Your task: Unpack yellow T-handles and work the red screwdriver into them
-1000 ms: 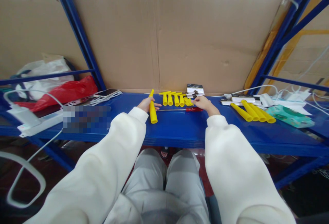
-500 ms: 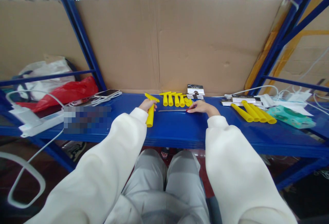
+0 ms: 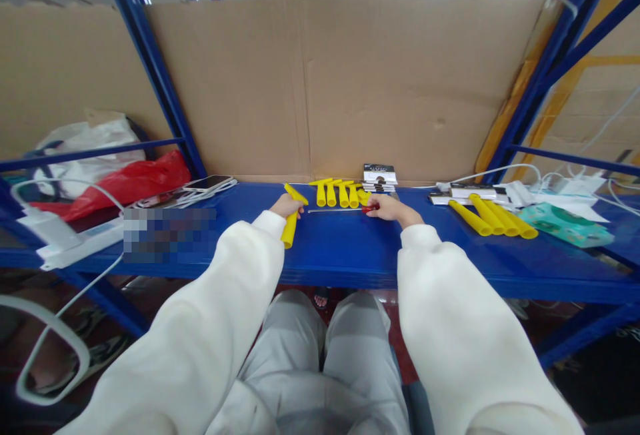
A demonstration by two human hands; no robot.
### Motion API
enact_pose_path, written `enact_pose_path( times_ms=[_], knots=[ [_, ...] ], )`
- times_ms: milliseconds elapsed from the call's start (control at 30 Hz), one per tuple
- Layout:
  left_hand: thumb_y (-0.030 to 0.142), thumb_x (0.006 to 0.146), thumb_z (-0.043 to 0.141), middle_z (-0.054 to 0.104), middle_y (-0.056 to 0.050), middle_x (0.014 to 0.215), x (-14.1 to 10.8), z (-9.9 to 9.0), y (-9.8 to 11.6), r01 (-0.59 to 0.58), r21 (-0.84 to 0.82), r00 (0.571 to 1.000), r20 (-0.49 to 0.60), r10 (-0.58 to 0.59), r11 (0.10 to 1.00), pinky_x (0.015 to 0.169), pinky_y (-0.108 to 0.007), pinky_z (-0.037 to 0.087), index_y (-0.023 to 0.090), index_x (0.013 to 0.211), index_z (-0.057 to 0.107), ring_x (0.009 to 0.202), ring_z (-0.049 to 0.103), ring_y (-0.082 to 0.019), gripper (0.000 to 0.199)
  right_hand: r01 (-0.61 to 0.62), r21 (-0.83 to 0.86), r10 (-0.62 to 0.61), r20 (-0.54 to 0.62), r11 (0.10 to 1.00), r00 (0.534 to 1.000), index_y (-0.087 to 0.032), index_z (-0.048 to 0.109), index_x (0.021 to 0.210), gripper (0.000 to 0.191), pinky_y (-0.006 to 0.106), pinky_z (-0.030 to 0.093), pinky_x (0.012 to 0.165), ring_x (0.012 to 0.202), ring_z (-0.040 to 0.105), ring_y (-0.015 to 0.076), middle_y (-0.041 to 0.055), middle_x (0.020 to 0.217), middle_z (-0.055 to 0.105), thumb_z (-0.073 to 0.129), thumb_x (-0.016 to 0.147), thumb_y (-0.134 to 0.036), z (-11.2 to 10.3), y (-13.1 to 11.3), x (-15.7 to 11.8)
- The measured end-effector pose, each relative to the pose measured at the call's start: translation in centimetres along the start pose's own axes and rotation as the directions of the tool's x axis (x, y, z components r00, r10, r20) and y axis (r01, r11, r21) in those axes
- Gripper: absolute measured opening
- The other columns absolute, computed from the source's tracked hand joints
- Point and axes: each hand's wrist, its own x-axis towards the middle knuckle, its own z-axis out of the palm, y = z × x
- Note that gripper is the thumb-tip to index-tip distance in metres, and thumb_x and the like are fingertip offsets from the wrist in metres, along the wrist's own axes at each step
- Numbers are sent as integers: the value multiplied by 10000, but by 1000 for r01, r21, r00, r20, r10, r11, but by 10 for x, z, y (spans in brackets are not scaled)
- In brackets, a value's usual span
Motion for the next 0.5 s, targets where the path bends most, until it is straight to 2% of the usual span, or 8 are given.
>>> enact_pose_path(
  times_ms=[100, 267, 500],
  knots=[
    [-18, 734, 619, 545, -4, 412, -7, 1, 6, -15, 213, 999, -38, 23, 977, 468, -242, 460, 131, 659, 678, 343, 513, -140, 178, 7, 4, -7, -93, 1000, 996, -192, 643, 859, 146, 324, 524, 816, 858, 664, 211, 58, 909, 735, 695, 786, -307, 1, 2, 2],
    [2, 770, 582, 554, -3, 416, -15, 3, 13, -74, 271, 996, -24, 84, 960, 458, -221, 448, 143, 610, 662, 350, 503, -124, 228, 32, 35, -22, -254, 999, 967, -200, 626, 892, 200, 337, 518, 803, 823, 654, 214, 59, 918, 731, 698, 777, -347, 4, 10, 10],
    [32, 796, 543, 619, -12, 485, -19, 4, 16, -110, 423, 993, 77, 86, 899, 523, -201, 486, 102, 629, 676, 404, 540, -100, 225, 39, 12, -34, -279, 999, 960, -209, 628, 852, 158, 338, 522, 762, 783, 661, 219, 53, 872, 730, 719, 742, -280, 11, 19, 15]
  ],
)
